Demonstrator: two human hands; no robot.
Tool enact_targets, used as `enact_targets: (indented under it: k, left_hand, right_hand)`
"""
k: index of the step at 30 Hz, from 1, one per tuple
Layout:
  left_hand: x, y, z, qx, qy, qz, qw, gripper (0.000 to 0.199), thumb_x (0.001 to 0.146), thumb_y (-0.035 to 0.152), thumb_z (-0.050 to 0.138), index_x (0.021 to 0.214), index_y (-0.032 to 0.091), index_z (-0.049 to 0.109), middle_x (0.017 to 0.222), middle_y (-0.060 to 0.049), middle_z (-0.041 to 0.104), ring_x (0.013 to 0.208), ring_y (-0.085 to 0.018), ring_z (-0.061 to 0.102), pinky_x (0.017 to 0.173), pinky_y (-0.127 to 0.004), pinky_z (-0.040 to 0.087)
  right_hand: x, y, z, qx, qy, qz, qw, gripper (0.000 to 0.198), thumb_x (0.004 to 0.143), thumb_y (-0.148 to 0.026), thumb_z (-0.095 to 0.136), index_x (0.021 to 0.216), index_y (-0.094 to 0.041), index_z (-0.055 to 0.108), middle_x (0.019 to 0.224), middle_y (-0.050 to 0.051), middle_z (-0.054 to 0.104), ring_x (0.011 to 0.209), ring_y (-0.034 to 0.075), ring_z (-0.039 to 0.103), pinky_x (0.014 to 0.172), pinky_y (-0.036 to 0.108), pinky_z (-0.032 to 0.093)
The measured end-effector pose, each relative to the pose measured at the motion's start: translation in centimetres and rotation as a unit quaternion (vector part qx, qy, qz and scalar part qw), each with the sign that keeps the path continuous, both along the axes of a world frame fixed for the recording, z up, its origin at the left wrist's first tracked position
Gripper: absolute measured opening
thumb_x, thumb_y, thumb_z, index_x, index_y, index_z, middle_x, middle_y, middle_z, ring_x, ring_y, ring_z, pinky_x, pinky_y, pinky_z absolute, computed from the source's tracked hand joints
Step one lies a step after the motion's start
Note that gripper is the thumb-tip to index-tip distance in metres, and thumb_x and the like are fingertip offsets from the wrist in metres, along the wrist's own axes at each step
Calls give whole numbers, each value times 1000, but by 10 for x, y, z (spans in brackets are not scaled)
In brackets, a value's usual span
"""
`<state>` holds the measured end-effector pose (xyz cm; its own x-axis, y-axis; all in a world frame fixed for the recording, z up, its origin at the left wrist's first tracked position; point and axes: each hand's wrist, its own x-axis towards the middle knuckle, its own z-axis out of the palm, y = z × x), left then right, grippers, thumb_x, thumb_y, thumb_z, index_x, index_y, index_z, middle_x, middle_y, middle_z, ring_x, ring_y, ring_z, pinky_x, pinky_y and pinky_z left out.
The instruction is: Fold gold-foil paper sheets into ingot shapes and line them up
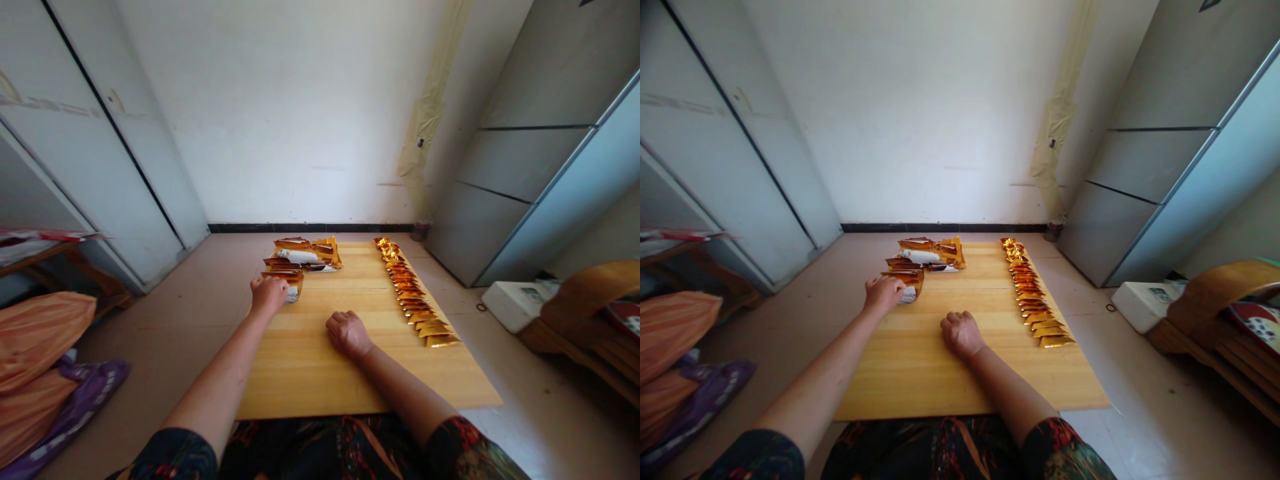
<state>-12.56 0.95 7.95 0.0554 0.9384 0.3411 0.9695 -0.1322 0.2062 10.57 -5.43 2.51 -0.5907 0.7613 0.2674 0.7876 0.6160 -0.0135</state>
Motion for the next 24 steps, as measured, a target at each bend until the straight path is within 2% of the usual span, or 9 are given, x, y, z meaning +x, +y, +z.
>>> enact_targets:
  k: [5, 8, 12, 14, 16, 19, 21, 22, 24]
  left_hand:
    - [1, -8, 2, 147, -11, -63, 987, 16, 78, 17, 51, 64, 19, 59, 71, -4, 66, 79, -21, 57, 89, -41, 30]
    - [13, -22, 5, 216, -37, -116, 969, 15, 82, 17, 50, 70, 20, 58, 77, -3, 68, 84, -20, 59, 97, -42, 28]
    - [40, -47, 4, 219, -155, -187, 945, 12, 82, 16, 51, 74, 21, 57, 84, 0, 69, 89, -17, 62, 106, -45, 22]
    - [55, -56, 1, 187, -289, -164, 925, 6, 80, 21, 54, 74, 21, 56, 81, 0, 68, 84, -17, 62, 103, -44, 29]
    - [71, -62, -4, 130, -484, -98, 860, 10, 79, 29, 57, 81, 20, 54, 77, 0, 65, 73, -16, 61, 86, -38, 44]
    - [92, -66, -10, 34, -748, -62, 660, 26, 77, 39, 60, 92, 21, 51, 79, 1, 64, 66, -15, 60, 67, -32, 48]
    - [102, -66, -11, -11, -829, -64, 556, 33, 71, 39, 66, 93, 19, 52, 85, -1, 66, 72, -17, 62, 68, -32, 49]
    - [105, -66, -12, -28, -852, -61, 519, 36, 68, 38, 68, 94, 19, 53, 86, -2, 67, 75, -17, 63, 70, -32, 50]
    - [108, -66, -13, -50, -876, -53, 477, 37, 64, 35, 71, 94, 18, 55, 88, -2, 68, 78, -18, 64, 72, -32, 50]
  right_hand:
    - [1, 0, -7, -21, 38, -8, 999, 13, 83, -17, 48, 79, -17, 61, 80, 5, 62, 74, 15, 55, 68, 26, 36]
    - [4, 3, -7, -50, 157, -25, 986, 23, 78, -11, 48, 96, -18, 61, 91, 6, 63, 76, 15, 57, 71, 25, 41]
    - [7, 10, -2, -78, 386, -77, 916, 45, 73, -13, 48, 118, -20, 51, 113, 7, 57, 68, 11, 54, 72, 26, 46]
    - [8, 14, 3, -116, 475, -118, 864, 46, 73, -20, 52, 118, -20, 50, 108, 6, 58, 65, 11, 52, 70, 28, 48]
    - [7, 16, 8, -181, 555, -152, 797, 45, 73, -30, 56, 117, -20, 50, 100, 5, 59, 67, 12, 53, 66, 28, 48]
    - [3, 12, 17, -322, 652, -168, 665, 55, 77, -47, 56, 124, -21, 43, 98, 6, 60, 74, 16, 59, 63, 30, 50]
    - [-1, 8, 22, -422, 690, -159, 567, 58, 82, -55, 46, 130, -24, 35, 95, 6, 61, 72, 17, 62, 63, 33, 51]
    - [-3, 6, 24, -459, 701, -154, 524, 57, 84, -57, 40, 130, -25, 35, 92, 6, 61, 69, 18, 63, 62, 34, 52]
    - [-5, 4, 26, -497, 720, -147, 461, 54, 87, -58, 33, 128, -24, 37, 88, 5, 62, 67, 18, 63, 61, 35, 52]
